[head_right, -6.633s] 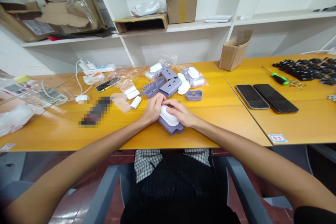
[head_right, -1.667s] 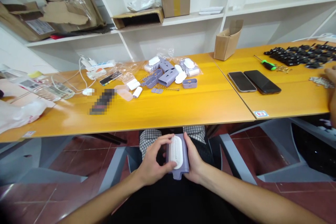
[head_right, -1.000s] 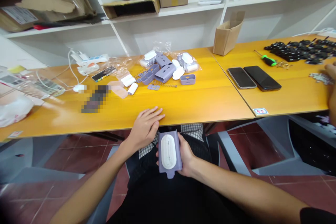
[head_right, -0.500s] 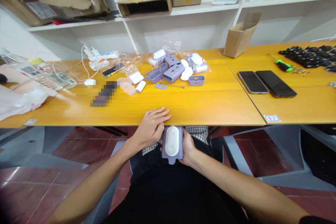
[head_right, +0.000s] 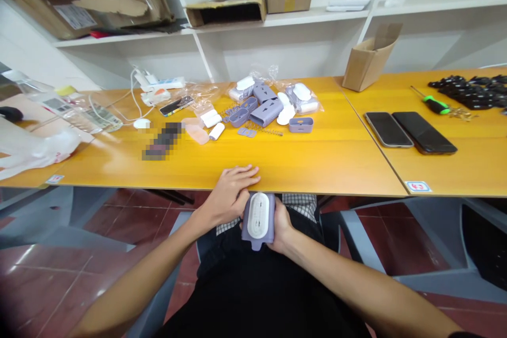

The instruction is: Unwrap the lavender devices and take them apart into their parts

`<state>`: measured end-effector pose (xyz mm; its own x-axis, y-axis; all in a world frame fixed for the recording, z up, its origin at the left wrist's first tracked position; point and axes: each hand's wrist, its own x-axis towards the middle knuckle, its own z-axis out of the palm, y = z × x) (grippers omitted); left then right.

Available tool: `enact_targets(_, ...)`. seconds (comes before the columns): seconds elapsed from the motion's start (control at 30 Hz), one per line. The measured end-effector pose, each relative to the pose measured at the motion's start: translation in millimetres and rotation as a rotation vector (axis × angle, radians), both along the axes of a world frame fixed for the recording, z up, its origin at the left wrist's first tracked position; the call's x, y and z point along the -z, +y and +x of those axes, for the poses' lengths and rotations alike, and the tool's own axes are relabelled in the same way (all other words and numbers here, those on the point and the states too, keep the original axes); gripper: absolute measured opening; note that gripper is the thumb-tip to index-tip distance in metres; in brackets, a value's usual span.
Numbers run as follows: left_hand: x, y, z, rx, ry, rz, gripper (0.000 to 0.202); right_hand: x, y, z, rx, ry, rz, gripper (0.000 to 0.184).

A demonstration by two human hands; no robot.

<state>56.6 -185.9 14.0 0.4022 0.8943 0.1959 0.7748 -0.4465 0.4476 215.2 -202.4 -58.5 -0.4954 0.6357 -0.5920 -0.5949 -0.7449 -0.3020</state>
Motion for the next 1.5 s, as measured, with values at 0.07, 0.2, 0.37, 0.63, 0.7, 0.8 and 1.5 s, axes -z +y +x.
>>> enact_targets(0.07,-0.4,0,-1,-0.002,-0.002,-0.003,0.047,-6.0,0,-2,0.011,-0.027,-0.071,0.044)
enact_targets(0.2,-1.4,1,-1,-0.008,-0.016,-0.002,0.047,-11.3,-27,3,-0.061,-0.017,-0.106,0.053)
enact_targets(0.37,-0.3,1,0,-0.007,-0.031,0.013,0.047,-11.3,-38,5,-0.277,0.037,-0.156,0.060)
enact_targets(0.63,-2.9,-1,1,0.009,-0.022,-0.022,0.048,1.1,10,-10,0.063,-0.071,-0.080,0.041)
enact_targets(0.7,-3.4,0,-2,0.015,-0.020,-0.024,0.048,1.7,-8,-5,-0.098,-0.082,-0.103,0.051)
enact_targets(0.8,-5.3,0,-8,0.044,-0.105,-0.037,0.044,-12.9,-36,5,-0.274,-0.121,-0.067,0.061)
enact_targets(1.5,-12.8,149,-13,0.236,-0.229,0.320,0.101,-77.2,199,17,0.216,-0.203,0.643,0.060)
